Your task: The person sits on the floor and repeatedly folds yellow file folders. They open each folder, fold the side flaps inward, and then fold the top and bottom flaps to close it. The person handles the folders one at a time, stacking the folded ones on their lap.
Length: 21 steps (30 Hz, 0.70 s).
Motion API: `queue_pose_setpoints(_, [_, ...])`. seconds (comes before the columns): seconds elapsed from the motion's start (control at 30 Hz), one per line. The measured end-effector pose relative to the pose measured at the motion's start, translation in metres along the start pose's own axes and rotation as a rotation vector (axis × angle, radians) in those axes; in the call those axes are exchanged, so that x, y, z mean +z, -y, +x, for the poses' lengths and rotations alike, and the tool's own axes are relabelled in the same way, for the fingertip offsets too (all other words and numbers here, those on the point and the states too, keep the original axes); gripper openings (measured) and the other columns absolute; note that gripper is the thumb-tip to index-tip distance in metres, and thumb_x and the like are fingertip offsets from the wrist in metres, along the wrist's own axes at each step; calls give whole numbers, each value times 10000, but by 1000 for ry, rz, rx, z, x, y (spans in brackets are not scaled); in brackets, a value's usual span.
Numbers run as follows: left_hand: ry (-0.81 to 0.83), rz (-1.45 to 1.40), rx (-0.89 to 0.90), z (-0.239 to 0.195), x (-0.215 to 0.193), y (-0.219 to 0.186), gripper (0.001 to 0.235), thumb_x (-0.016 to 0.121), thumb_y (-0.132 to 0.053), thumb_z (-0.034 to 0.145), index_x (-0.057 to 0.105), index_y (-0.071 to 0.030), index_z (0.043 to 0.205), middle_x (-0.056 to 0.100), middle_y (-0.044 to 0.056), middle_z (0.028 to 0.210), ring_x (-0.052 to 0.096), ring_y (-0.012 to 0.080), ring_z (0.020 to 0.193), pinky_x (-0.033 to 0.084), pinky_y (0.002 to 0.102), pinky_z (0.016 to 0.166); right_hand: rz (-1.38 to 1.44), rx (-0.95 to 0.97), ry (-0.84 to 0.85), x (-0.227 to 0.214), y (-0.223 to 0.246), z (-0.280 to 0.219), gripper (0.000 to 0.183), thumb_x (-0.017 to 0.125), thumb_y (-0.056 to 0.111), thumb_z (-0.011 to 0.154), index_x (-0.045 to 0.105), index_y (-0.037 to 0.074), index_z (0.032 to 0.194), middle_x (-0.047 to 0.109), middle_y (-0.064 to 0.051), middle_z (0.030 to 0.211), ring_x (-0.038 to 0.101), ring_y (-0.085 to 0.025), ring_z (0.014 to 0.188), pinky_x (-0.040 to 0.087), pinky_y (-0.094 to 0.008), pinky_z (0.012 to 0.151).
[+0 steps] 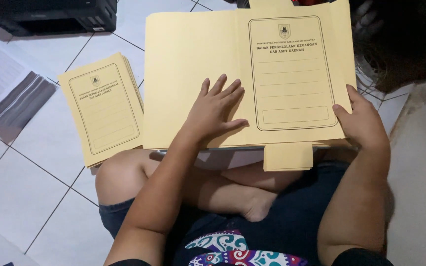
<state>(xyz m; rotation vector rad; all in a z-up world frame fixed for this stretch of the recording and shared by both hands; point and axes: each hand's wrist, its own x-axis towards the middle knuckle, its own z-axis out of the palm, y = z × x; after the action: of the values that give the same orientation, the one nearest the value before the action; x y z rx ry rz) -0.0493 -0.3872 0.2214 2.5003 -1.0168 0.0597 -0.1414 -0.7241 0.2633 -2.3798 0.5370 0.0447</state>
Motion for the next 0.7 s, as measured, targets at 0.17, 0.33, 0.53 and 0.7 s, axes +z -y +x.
queue_pose_setpoints(0.17, [22, -12, -40, 1, -4, -3, 894, 726, -689, 773, 556, -141, 1459, 504, 9, 1553, 271, 304, 1520, 137, 564, 1240, -67, -15, -163, 4, -21, 5, 498, 681, 113, 999, 582, -105, 1436, 596, -136, 986, 520, -212, 735, 465, -353, 676])
queue_pose_setpoints(0.33, [-52, -122, -175, -1, -17, 14, 839, 729, -579, 838, 472, -142, 1506, 392, 71, 1615, 255, 314, 1524, 134, 574, 1240, -142, 138, -240, -6, -18, 5, 443, 623, 214, 1059, 567, 17, 1451, 509, -224, 1419, 515, -371, 1261, 434, -529, 1005])
queue_pose_setpoints(0.53, [-290, -194, -930, -53, -59, 130, 871, 758, -425, 932, 344, 62, 1524, 639, 258, 1273, 692, 347, 1074, 577, 428, 842, 288, 141, -46, 2, -73, 37, 464, 618, 106, 1039, 534, -15, 1479, 676, -210, 1210, 662, -234, 946, 515, -322, 781])
queue_pose_setpoints(0.7, [-24, -937, -1093, -63, -67, 136, 553, 663, -282, 935, 580, 36, 1379, 705, 202, 1172, 693, 266, 1048, 562, 346, 897, 514, 53, 19, 12, -113, 57, 491, 602, 57, 1016, 522, -10, 1496, 673, -212, 1134, 630, -201, 874, 498, -260, 714])
